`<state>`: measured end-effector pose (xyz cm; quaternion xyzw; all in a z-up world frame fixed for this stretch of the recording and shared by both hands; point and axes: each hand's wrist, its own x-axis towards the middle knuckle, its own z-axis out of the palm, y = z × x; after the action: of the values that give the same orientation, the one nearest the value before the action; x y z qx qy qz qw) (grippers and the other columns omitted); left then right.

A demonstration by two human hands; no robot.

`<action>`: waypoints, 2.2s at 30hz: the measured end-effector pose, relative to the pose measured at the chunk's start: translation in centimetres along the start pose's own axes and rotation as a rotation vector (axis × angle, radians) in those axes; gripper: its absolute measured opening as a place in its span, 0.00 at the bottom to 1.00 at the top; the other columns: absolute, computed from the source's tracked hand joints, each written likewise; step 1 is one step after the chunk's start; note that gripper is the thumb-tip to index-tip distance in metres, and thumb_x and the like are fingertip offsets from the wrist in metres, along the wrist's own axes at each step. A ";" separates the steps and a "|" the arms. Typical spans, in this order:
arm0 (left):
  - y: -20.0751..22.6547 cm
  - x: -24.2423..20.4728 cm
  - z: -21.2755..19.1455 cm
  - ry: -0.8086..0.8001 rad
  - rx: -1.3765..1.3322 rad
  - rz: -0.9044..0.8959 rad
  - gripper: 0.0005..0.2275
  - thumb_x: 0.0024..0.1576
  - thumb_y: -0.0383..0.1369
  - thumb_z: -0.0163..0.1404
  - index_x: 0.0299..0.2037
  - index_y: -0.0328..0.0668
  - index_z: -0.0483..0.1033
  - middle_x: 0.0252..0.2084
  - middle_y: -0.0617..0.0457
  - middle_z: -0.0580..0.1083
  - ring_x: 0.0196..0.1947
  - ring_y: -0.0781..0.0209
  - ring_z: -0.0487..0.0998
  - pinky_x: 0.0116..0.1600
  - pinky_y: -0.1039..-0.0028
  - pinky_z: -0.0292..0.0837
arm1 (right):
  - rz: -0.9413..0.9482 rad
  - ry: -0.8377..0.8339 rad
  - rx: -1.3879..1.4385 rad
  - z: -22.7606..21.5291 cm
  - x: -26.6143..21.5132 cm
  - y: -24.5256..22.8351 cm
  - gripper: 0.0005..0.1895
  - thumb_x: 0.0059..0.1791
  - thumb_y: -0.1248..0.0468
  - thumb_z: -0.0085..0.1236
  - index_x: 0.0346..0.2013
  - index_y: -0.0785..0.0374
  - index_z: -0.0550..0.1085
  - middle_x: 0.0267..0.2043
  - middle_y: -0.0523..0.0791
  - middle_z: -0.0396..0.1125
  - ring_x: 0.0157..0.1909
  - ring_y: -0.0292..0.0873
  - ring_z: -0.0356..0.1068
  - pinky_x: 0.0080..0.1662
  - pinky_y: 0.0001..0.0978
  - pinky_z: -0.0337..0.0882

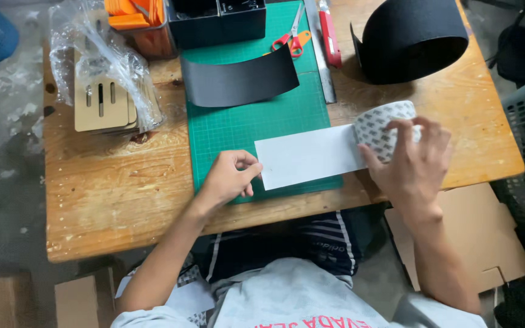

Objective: The person cuts a strip of black foam using a ruler and utility knife. They then unroll and cut a strip of double-sided adhesive tape, peel the backing, and apply it to the foam strip using a plastic scraper. The person finishes by trimming the tape with the utility knife.

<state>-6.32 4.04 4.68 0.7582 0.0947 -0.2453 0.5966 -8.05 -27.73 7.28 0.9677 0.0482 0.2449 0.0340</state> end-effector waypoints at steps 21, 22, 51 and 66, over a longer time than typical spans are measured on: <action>-0.4 -1.7 -5.6 0.181 0.517 -0.028 0.08 0.55 0.39 0.54 0.31 0.46 0.79 0.31 0.54 0.80 0.32 0.61 0.79 0.37 0.69 0.70 | 0.129 -0.009 -0.240 2.8 -0.1 6.8 0.33 0.55 0.46 0.61 0.59 0.74 0.73 0.46 0.61 0.70 0.45 0.60 0.68 0.43 0.49 0.70; 0.0 -2.1 -5.8 0.184 0.514 -0.032 0.08 0.55 0.39 0.54 0.31 0.46 0.79 0.31 0.54 0.80 0.32 0.61 0.79 0.37 0.69 0.70 | 0.123 -0.010 -0.237 2.9 -0.2 7.0 0.33 0.55 0.46 0.61 0.59 0.74 0.73 0.46 0.61 0.70 0.45 0.60 0.68 0.43 0.49 0.70; -6.8 -1.4 -8.6 0.244 0.873 0.670 0.20 0.54 0.49 0.57 0.55 0.60 0.70 0.64 0.49 0.60 0.60 0.42 0.55 0.58 0.46 0.58 | 0.009 0.118 -0.051 3.3 0.9 6.7 0.23 0.59 0.58 0.75 0.57 0.71 0.74 0.50 0.59 0.68 0.47 0.60 0.69 0.41 0.49 0.69; -5.5 -2.3 -8.6 0.338 0.814 0.782 0.22 0.52 0.46 0.58 0.55 0.56 0.71 0.63 0.44 0.62 0.57 0.41 0.59 0.62 0.51 0.55 | -0.038 0.107 -0.036 3.6 1.1 6.9 0.23 0.60 0.59 0.72 0.59 0.73 0.71 0.48 0.57 0.69 0.44 0.61 0.71 0.40 0.49 0.67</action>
<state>-8.53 14.08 2.49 0.9335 -0.1999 0.1005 0.2802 -4.80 -34.65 5.26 0.9514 0.0637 0.2964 0.0534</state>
